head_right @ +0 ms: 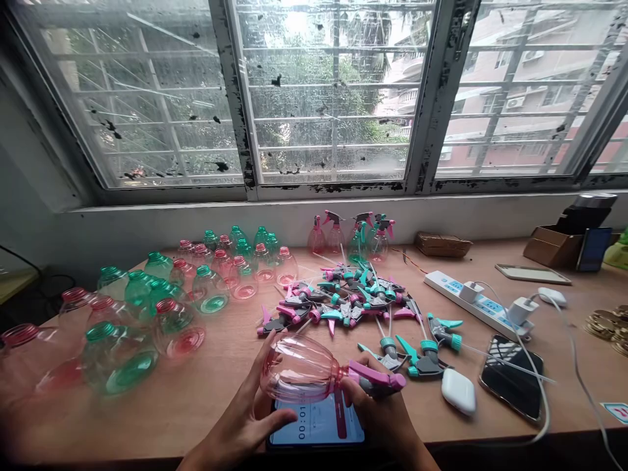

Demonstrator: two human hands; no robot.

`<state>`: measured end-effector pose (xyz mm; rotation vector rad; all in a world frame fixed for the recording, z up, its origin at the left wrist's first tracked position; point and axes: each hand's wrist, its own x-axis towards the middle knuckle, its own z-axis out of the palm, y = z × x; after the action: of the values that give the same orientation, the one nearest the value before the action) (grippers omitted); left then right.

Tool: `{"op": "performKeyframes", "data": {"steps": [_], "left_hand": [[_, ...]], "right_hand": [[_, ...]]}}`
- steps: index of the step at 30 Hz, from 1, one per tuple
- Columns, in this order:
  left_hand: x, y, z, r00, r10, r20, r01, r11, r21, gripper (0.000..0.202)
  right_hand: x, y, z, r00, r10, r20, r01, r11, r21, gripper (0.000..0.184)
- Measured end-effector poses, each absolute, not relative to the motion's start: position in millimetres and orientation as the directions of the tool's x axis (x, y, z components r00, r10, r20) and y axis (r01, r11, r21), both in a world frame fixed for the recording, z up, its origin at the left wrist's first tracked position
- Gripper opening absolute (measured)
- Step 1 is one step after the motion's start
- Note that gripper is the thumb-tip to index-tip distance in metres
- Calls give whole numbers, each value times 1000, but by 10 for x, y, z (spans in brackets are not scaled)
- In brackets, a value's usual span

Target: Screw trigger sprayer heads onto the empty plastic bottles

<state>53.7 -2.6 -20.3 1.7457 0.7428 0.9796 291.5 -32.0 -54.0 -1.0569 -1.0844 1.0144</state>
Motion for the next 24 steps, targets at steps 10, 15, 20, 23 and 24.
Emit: {"op": "performKeyframes", "data": {"steps": [10, 15, 20, 23, 24], "left_hand": [[459, 0, -216, 459, 832, 313, 164, -425, 890, 99], [477, 22, -351, 533, 794, 293, 44, -372, 927, 102], [460, 105, -439, 471, 819, 328, 129, -432, 893, 101], [456, 107, -413, 438, 832, 340, 188, -454, 871, 80], [460, 101, -403, 425, 840, 336, 178, -442, 879, 75]], "right_hand": [[2917, -331, -494, 102, 985, 141, -130, 154, -980, 37], [2914, -331, -506, 113, 987, 116, -147, 132, -980, 39], [2905, -331, -486, 62, 988, 140, -162, 149, -975, 38], [2892, -343, -467, 57, 990, 129, -152, 136, -979, 38], [2890, -347, -459, 55, 990, 131, -141, 138, -980, 37]]}}
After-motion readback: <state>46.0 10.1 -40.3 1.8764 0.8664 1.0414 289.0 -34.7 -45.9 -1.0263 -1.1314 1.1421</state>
